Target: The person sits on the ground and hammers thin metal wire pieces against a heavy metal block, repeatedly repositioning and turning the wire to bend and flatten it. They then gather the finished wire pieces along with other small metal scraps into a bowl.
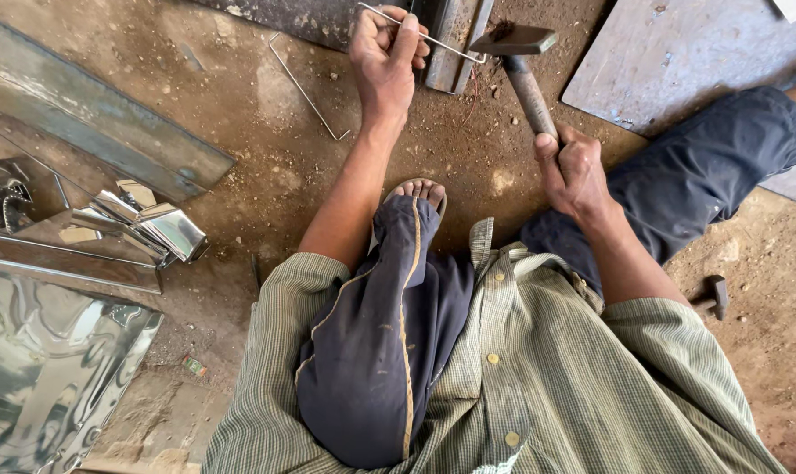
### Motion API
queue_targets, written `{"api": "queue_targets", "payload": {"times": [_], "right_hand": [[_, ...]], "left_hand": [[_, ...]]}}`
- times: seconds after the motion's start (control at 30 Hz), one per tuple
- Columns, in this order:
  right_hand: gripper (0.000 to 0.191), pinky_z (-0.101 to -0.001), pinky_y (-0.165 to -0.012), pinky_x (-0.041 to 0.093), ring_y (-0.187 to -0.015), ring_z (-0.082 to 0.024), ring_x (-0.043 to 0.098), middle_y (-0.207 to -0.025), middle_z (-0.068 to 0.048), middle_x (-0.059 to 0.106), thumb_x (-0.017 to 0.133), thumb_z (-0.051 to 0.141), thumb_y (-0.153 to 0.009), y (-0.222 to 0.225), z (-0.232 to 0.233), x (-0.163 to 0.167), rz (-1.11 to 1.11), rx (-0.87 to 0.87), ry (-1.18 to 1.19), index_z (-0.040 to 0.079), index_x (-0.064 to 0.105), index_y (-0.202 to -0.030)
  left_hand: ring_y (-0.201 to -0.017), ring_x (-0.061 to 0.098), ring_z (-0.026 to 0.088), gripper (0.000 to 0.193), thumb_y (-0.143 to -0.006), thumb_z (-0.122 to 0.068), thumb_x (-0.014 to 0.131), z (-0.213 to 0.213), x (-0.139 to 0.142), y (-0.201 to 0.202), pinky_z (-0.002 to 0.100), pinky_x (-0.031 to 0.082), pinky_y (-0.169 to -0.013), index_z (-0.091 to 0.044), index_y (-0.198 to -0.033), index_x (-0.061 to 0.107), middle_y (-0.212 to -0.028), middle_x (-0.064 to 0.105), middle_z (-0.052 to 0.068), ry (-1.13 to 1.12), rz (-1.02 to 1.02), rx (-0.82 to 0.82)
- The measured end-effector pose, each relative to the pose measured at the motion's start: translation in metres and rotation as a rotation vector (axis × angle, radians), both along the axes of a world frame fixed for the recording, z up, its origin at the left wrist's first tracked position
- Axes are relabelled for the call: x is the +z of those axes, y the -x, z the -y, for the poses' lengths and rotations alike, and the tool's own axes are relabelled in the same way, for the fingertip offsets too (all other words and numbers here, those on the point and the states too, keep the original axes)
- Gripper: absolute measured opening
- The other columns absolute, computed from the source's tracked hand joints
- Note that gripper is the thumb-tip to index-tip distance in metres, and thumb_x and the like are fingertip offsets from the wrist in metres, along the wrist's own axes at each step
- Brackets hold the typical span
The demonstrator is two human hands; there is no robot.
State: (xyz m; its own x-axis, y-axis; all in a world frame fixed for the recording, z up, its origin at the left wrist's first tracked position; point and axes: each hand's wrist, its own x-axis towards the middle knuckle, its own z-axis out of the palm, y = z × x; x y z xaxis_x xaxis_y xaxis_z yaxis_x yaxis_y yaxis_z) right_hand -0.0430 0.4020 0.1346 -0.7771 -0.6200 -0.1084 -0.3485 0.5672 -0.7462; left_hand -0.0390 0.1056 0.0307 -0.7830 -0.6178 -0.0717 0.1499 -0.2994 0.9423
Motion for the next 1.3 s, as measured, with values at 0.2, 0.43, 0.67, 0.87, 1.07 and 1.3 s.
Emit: {"api": "queue_targets", "payload": {"times": [0.2,0.43,0.67,0.87,1.07,1.3], "right_hand": [[0.044,-0.0386,-0.055,0.043,-0.058,-0.023,0.054,-0.069,-0.013,0.054,0.048,0.029,-0.115,-0.014,0.003,0.0,0.086,-0.098,0.031,-0.006,0.059,-0.091],[0.043,-0.0394,-0.057,0.043,-0.061,-0.024,0.052,-0.073,-0.015,0.054,0.048,0.025,-0.116,-0.029,0.006,-0.006,0.078,-0.116,0.085,-0.007,0.057,-0.089],[0.046,-0.037,-0.057,0.041,-0.063,-0.018,0.054,-0.081,-0.012,0.056,0.043,0.025,-0.119,-0.028,0.007,0.009,-0.01,-0.053,0.111,-0.004,0.055,-0.085],[0.043,-0.031,-0.051,0.041,-0.057,-0.013,0.051,-0.069,-0.003,0.053,0.046,0.03,-0.116,-0.036,-0.002,0.003,0.314,-0.238,0.213,0.001,0.056,-0.087],[0.047,-0.0308,-0.038,0.036,-0.041,-0.012,0.049,-0.054,-0.003,0.054,0.065,0.031,-0.106,-0.048,-0.025,-0.023,0.823,-0.448,0.067,0.004,0.055,-0.068],[0.044,-0.0328,-0.044,0.045,-0.047,-0.014,0.059,-0.054,-0.005,0.06,0.069,0.034,-0.098,-0.06,-0.03,-0.056,0.808,-0.338,-0.264,0.001,0.063,-0.069]], "left_hand": [[-0.064,0.065,0.012,0.01,-0.098,-0.008,0.069,-0.004,-0.007,0.006,0.026,0.057,-0.056,-0.004,-0.101,0.061,-0.083,0.075,0.012,0.037,-0.014,-0.075],[-0.06,0.053,0.009,0.013,-0.098,-0.015,0.072,-0.007,-0.012,0.005,0.027,0.046,-0.053,-0.008,-0.094,0.062,-0.075,0.061,0.001,0.229,0.102,-0.066],[-0.057,0.051,0.007,0.024,-0.099,-0.028,0.069,-0.006,-0.011,0.004,0.027,0.042,-0.052,-0.01,-0.088,0.06,-0.069,0.058,-0.003,0.367,0.162,-0.067],[-0.057,0.049,0.006,0.018,-0.095,-0.021,0.071,-0.007,-0.008,0.004,0.025,0.043,-0.05,-0.01,-0.088,0.059,-0.07,0.056,-0.004,0.287,0.171,-0.042],[-0.065,0.054,0.007,0.013,-0.093,-0.017,0.076,-0.009,-0.007,0.005,0.024,0.049,-0.055,-0.008,-0.096,0.067,-0.079,0.061,-0.003,0.081,0.129,-0.051],[-0.068,0.053,0.007,0.02,-0.095,-0.019,0.076,-0.019,-0.006,0.004,0.023,0.047,-0.058,-0.005,-0.108,0.071,-0.082,0.06,-0.003,0.117,0.154,-0.106]]}}
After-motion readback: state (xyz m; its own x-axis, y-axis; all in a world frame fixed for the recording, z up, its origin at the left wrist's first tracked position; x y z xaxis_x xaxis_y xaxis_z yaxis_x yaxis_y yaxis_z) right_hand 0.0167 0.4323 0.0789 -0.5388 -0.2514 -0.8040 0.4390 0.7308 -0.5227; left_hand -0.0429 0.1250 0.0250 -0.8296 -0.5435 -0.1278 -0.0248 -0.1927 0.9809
